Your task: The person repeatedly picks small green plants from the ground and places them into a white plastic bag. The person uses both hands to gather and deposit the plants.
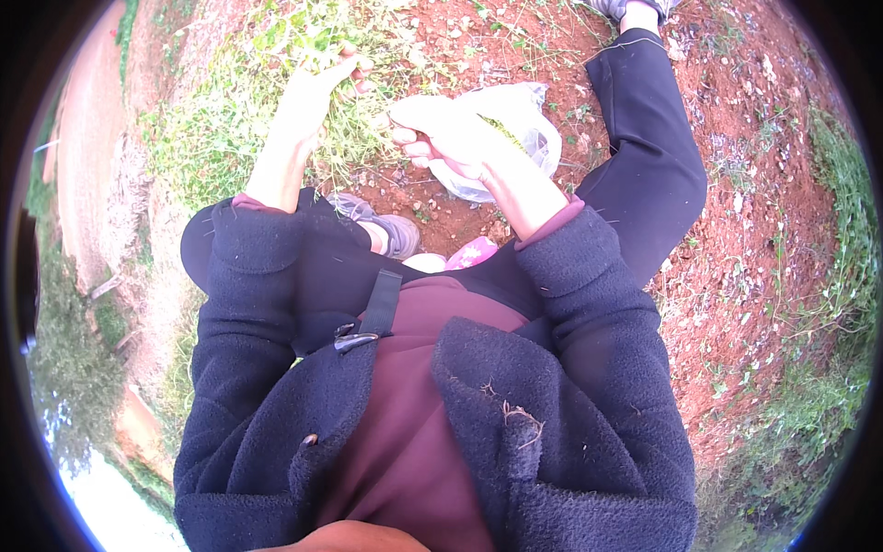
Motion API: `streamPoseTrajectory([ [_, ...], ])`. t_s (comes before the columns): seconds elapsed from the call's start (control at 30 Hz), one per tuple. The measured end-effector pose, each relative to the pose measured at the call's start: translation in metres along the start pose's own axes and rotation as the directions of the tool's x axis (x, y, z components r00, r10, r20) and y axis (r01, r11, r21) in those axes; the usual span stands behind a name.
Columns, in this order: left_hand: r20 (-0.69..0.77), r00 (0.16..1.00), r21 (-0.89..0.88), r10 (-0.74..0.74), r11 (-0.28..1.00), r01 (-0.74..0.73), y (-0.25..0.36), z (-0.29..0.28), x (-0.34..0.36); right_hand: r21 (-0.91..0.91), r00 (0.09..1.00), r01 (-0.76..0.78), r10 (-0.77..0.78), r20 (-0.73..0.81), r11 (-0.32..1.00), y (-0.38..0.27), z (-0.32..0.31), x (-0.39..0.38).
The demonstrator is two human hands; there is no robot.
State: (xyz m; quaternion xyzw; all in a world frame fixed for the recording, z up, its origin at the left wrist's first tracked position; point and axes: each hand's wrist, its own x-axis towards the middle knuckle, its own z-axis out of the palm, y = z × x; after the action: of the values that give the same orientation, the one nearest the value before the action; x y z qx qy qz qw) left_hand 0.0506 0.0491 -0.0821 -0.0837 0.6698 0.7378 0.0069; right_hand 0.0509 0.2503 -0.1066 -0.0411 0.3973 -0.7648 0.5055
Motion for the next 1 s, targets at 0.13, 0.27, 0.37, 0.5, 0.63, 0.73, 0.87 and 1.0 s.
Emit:
streamPoseTrajectory([
  [0.13, -0.083, 0.988, -0.43, -0.128, 0.899, 0.08, -0.002, 0.01, -0.007, -0.087, 0.996, -0.003, -0.005, -0.09, 0.996, 0.003, 0.005, -0.002],
  [0.27, -0.063, 0.992, -0.459, -0.111, 0.886, 0.07, -0.004, 0.013, -0.009, -0.123, 0.998, 0.032, -0.039, -0.052, 0.992, 0.006, 0.009, -0.006],
  [0.37, -0.08, 0.993, -0.349, -0.086, 0.936, 0.053, -0.004, 0.011, -0.008, -0.166, 0.997, 0.057, -0.063, -0.034, 0.984, 0.01, 0.011, -0.005],
  [0.5, -0.114, 0.989, -0.323, -0.089, 0.945, 0.048, -0.006, 0.01, -0.007, -0.17, 0.999, 0.017, -0.025, -0.045, 0.985, 0.017, 0.012, -0.006],
  [0.63, -0.088, 0.993, -0.317, -0.083, 0.947, 0.051, -0.007, 0.01, -0.009, -0.215, 0.998, -0.02, 0.006, -0.063, 0.976, 0.015, 0.009, -0.01],
  [0.73, -0.102, 0.991, -0.217, -0.084, 0.974, 0.061, -0.006, 0.012, -0.009, -0.283, 0.995, -0.007, -0.021, -0.099, 0.959, 0.011, 0.007, -0.015],
  [0.87, -0.092, 0.991, -0.269, -0.095, 0.961, 0.067, -0.006, 0.016, -0.007, -0.44, 0.992, -0.024, -0.034, -0.122, 0.898, 0.003, 0.005, -0.017],
  [1.0, -0.178, 0.982, -0.251, -0.069, 0.968, 0.023, 0.001, 0.005, 0.0, -0.679, 0.99, -0.024, -0.079, -0.12, 0.733, 0.002, -0.007, -0.023],
])
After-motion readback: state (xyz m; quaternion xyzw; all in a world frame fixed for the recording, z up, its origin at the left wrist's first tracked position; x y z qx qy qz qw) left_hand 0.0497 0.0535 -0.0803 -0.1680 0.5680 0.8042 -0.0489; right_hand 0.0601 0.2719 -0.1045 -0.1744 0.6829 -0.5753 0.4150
